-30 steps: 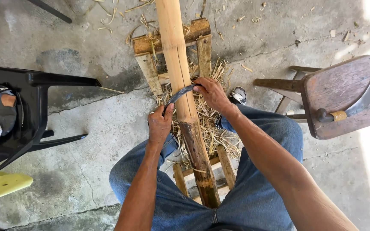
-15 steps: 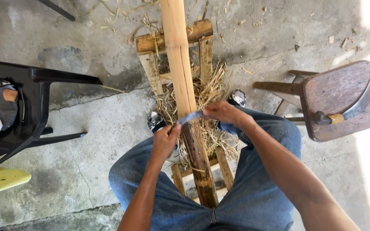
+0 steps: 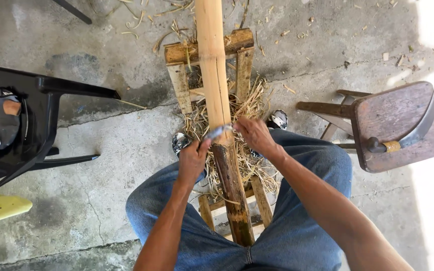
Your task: Shave the bark or outer layer from a bamboo pole using a spokeshave or drawknife tool.
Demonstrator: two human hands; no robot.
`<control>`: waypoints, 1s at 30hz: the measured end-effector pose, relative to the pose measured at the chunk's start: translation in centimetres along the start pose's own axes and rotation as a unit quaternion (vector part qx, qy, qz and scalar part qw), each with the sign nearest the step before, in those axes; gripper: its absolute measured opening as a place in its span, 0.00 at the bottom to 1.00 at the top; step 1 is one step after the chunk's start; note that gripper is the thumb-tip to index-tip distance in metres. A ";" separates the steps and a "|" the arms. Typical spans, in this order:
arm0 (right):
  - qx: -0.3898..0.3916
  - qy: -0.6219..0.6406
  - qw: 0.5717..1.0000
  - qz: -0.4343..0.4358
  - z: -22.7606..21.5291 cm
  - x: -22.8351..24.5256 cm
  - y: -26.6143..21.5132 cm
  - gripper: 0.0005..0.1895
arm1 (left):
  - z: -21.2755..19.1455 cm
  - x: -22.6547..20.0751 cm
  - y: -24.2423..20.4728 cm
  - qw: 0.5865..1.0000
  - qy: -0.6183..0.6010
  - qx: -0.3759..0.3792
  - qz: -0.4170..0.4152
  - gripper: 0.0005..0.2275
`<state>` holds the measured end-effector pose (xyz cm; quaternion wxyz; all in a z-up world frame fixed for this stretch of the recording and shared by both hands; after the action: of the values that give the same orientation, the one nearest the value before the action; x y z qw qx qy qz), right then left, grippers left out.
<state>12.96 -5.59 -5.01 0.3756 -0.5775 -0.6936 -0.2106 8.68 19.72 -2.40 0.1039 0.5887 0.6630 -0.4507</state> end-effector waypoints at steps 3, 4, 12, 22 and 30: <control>0.308 -0.214 0.927 0.007 1.1 -2.1 -3.1 0.18 | -1.0 0.6 -3.0 0.988 0.010 0.150 -0.046 0.25; 0.309 -0.216 0.926 0.006 1.1 -2.4 -3.2 0.18 | -1.6 -0.5 -2.8 0.988 0.008 0.149 -0.046 0.25; -0.008 0.039 0.998 -0.056 -5.0 1.3 10.1 0.20 | -4.4 -6.2 9.6 0.989 0.031 -0.122 0.081 0.22; -0.093 -0.050 0.994 0.027 -4.1 -0.2 11.9 0.19 | -4.6 -5.8 13.4 0.967 0.067 -0.172 0.175 0.25; 0.065 -0.007 0.988 0.136 -4.0 4.2 3.5 0.19 | -0.3 -1.2 4.9 0.991 0.020 -0.091 0.097 0.25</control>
<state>17.18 -4.95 0.20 0.4329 -0.6424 -0.6232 -0.1075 13.41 18.68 -3.76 0.1866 0.6471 0.6434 -0.3639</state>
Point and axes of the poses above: each hand's wrist, its own y-axis towards the middle knuckle, its own z-axis out of the palm, x = y × z, the point moved 2 cm from there along y, towards the middle knuckle, and after that the axes turned 3 degrees about x, right-handed, at the moved point
